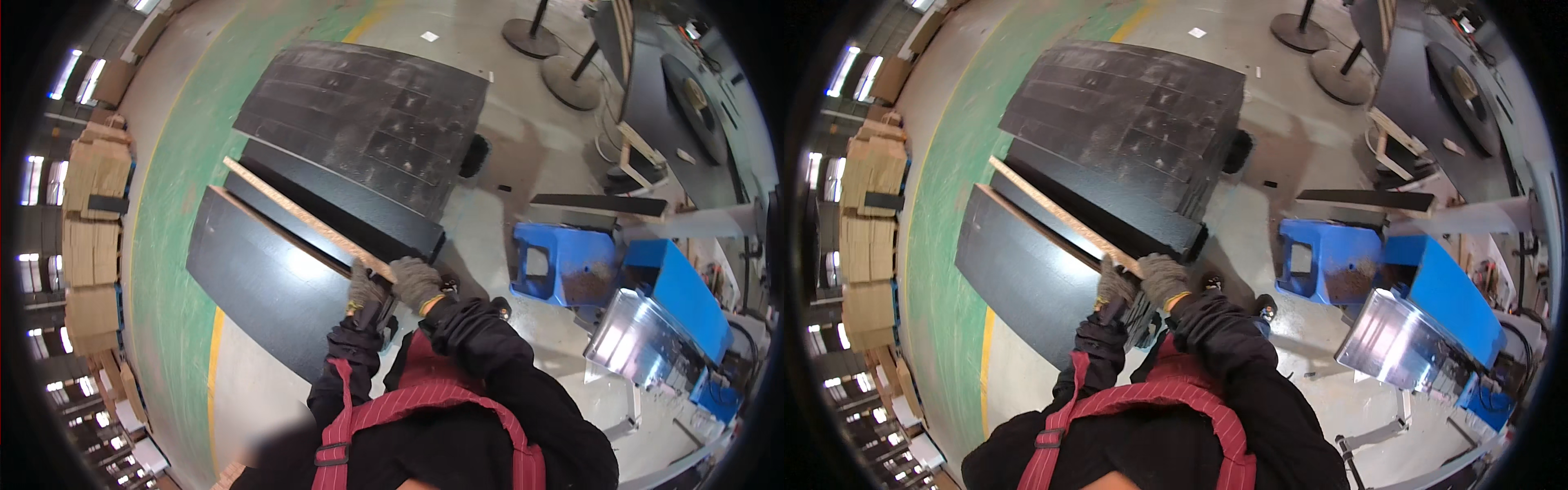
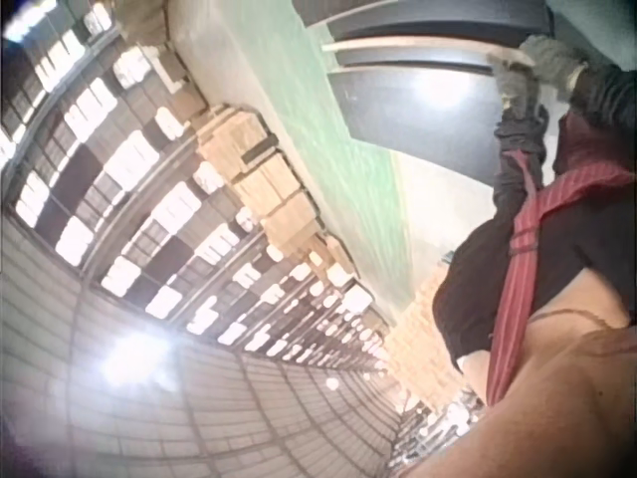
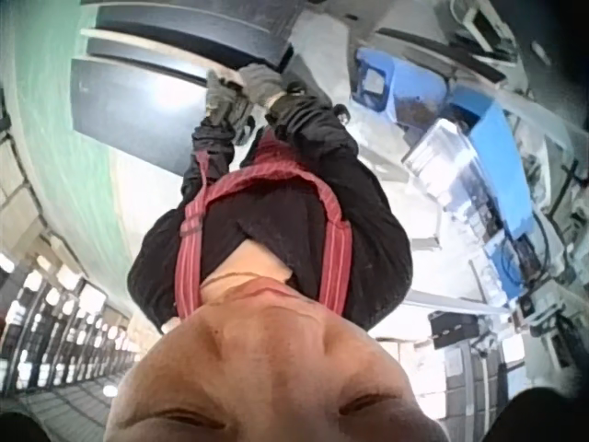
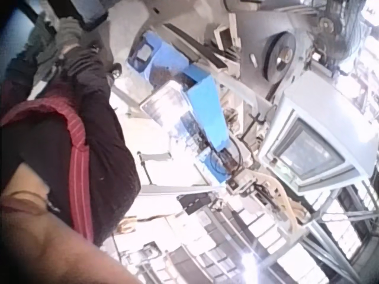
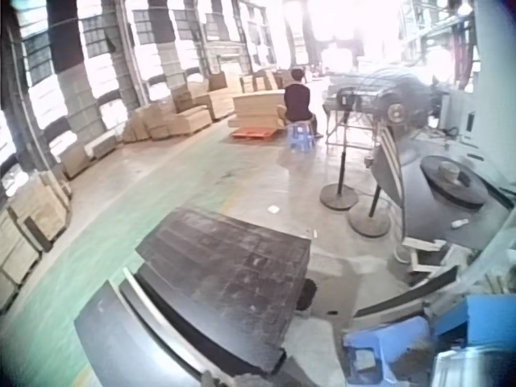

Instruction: Feeding flat wood panels into an edge banding machine in a factory setting.

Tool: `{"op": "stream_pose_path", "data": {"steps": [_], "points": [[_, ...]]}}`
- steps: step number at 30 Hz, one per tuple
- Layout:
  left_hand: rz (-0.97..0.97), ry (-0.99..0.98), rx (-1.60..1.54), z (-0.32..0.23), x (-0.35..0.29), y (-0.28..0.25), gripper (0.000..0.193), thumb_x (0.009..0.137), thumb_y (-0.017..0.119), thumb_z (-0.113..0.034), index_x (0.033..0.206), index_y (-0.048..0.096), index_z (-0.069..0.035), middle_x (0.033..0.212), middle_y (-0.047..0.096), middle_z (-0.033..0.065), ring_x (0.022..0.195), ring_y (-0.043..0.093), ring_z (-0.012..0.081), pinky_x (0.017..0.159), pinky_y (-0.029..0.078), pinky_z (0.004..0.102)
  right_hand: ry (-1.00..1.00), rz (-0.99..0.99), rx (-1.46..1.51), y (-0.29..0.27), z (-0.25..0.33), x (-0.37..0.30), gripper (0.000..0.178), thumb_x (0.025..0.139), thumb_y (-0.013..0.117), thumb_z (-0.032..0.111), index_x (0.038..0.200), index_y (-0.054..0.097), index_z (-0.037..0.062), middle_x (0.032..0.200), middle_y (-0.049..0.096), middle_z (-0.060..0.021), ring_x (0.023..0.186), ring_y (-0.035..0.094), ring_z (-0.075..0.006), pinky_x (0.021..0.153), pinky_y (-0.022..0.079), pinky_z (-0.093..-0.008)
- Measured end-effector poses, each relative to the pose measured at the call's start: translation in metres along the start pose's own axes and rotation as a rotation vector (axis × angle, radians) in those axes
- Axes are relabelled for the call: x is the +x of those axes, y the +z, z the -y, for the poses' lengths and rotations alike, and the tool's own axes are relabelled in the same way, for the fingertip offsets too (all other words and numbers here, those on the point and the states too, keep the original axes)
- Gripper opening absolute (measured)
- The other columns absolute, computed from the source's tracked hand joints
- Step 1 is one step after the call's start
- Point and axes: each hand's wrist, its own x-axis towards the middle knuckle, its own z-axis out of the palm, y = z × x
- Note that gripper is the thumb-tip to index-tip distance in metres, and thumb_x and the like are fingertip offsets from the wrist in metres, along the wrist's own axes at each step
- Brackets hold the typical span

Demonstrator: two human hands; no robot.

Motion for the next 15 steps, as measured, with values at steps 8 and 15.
{"op": "stream_pose_path", "data": {"steps": [8, 15], "points": [[0.422, 0.365, -0.61, -0.064, 0.058, -0.036, 0.108, 0.044, 0.065, -0.072, 0.11, 0.041, 0.011, 0.101, 0.049, 0.0174, 0.094, 0.049, 0.0281, 0.092, 0.039, 0.0393, -0.284, -0.148, -0.018, -0.134, 0.031, -0.084, 0.026, 0.067, 0.062, 0.028, 0.083, 0.056, 0.0079, 0.08, 0.054, -0.0099, 0.075, 0.056, -0.0276, 0.058, 0.046, -0.042], [0.036, 0.411, 0.216, -0.074, 0.074, 0.003, 0.066, 0.077, 0.035, -0.07, 0.111, 0.052, -0.016, 0.109, 0.056, 0.0075, 0.099, 0.052, 0.0256, 0.08, 0.045, 0.0476, 0.1, -0.324, 0.401, -0.277, -0.051, -0.286, 0.025, 0.063, 0.071, 0.013, 0.082, 0.057, 0.0047, 0.076, 0.056, -0.0063, 0.067, 0.058, -0.0196, 0.055, 0.047, -0.0318]]}}
